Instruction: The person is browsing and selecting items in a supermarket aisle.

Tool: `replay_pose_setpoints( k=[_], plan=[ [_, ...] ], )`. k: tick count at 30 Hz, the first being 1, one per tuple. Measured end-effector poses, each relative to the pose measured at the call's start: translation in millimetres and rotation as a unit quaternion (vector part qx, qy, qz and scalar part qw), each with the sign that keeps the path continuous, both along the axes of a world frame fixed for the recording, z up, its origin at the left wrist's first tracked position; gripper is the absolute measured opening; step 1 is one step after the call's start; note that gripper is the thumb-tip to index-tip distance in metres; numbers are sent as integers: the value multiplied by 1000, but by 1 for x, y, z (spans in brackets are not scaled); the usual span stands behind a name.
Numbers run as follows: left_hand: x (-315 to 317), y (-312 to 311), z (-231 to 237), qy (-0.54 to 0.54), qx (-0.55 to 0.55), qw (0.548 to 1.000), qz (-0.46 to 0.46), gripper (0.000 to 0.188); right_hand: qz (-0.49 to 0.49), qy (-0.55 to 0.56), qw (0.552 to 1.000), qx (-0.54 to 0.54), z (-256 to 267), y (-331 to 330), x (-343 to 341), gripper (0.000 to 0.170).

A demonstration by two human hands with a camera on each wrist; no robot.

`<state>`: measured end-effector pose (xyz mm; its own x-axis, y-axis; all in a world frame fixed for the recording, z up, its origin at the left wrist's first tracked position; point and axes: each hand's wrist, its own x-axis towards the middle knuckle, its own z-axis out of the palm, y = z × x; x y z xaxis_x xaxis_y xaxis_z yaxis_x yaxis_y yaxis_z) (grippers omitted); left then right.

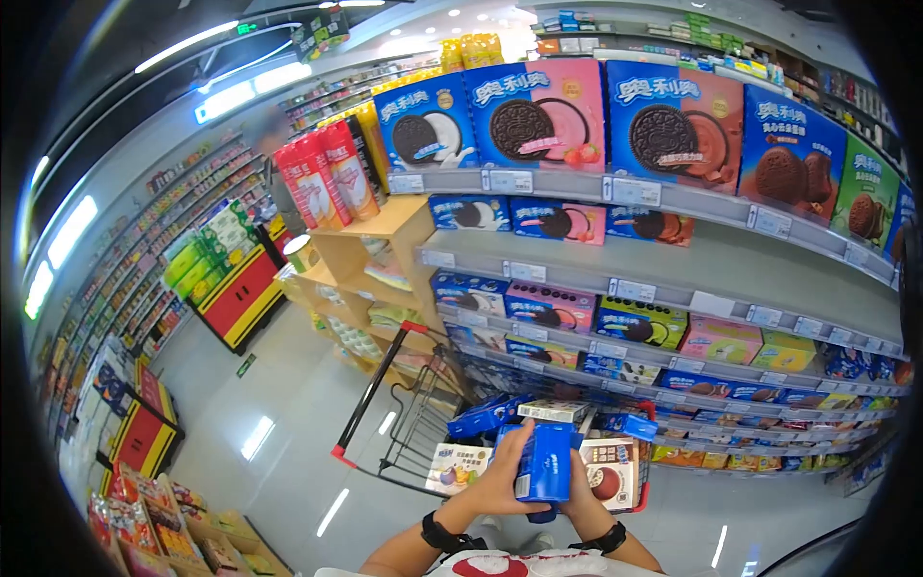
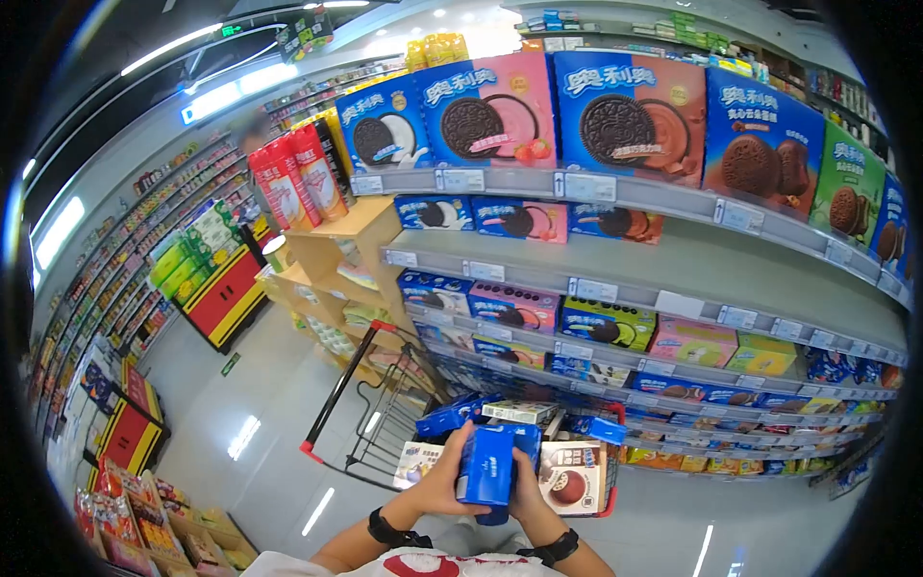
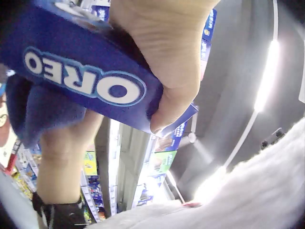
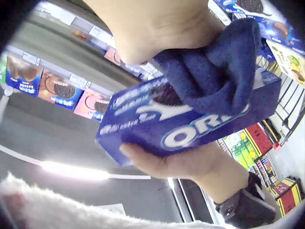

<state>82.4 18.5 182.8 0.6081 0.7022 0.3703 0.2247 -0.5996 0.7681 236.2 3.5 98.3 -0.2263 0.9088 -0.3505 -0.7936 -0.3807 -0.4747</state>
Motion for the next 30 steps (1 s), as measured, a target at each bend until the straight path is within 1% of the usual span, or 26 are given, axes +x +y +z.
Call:
replay_pose_setpoints(
  k=[2,3,4,5,6,8,9,12,13,15,16,17,18,20,21,24,25,26,28,29,30],
  plan=[
    [-4,-14,3,41,11,998,47,118,-32,15,999,37,4,-5,-13,41],
    [-8,-22,2,56,14,996,75,120,-27,17,998,47,9,-8,-18,42],
    [-14,-28,1,70,17,992,101,121,-26,18,995,90,15,-11,-22,47],
    [-22,-31,-4,33,18,993,110,122,-37,16,992,123,26,-14,-27,50],
    [-30,-34,-8,-14,-19,993,119,121,-47,12,987,155,37,-20,-33,54],
    [-43,-44,-6,-110,-93,980,135,119,-5,-21,973,231,44,-33,-46,64],
    [-47,-54,-1,-211,-204,951,101,119,-29,-80,929,359,53,-30,-58,71],
    [-71,-68,3,-291,-172,936,98,117,-50,-218,868,442,79,-46,-88,85],
    [-84,-70,-1,-297,-151,937,108,116,-21,-224,866,448,68,-48,-98,86],
    [-105,-81,11,-315,-156,929,120,115,59,-255,894,364,16,-51,-122,68],
    [-117,-86,15,-324,-157,925,125,115,36,-264,899,349,-1,-55,-139,58],
    [-133,-86,5,-308,-147,933,112,114,13,-272,903,332,-19,-59,-155,49],
    [-147,-87,-3,-277,-135,945,107,115,124,-228,932,253,-64,-58,-165,48],
    [-175,-96,-15,-214,-113,965,99,116,98,-145,968,179,-42,-87,-199,51],
    [-184,-104,-18,-220,-126,962,105,114,125,-124,966,192,-33,-98,-207,55],
    [-208,-130,-24,-323,-239,910,100,110,112,-97,973,176,-41,-123,-228,59],
    [-217,-137,-30,-352,-267,893,81,101,87,-124,963,224,-24,-131,-233,63],
    [-224,-145,-34,-382,-327,862,70,98,71,-129,959,242,2,-140,-239,65],
    [-239,-158,-43,-433,-436,788,48,92,17,-146,928,342,14,-142,-247,62],
    [-243,-163,-59,-445,-468,761,63,85,6,-239,893,381,10,-142,-251,61],
    [-245,-170,-71,-455,-506,727,90,73,-5,-330,848,415,2,-140,-254,59]
  ],
)
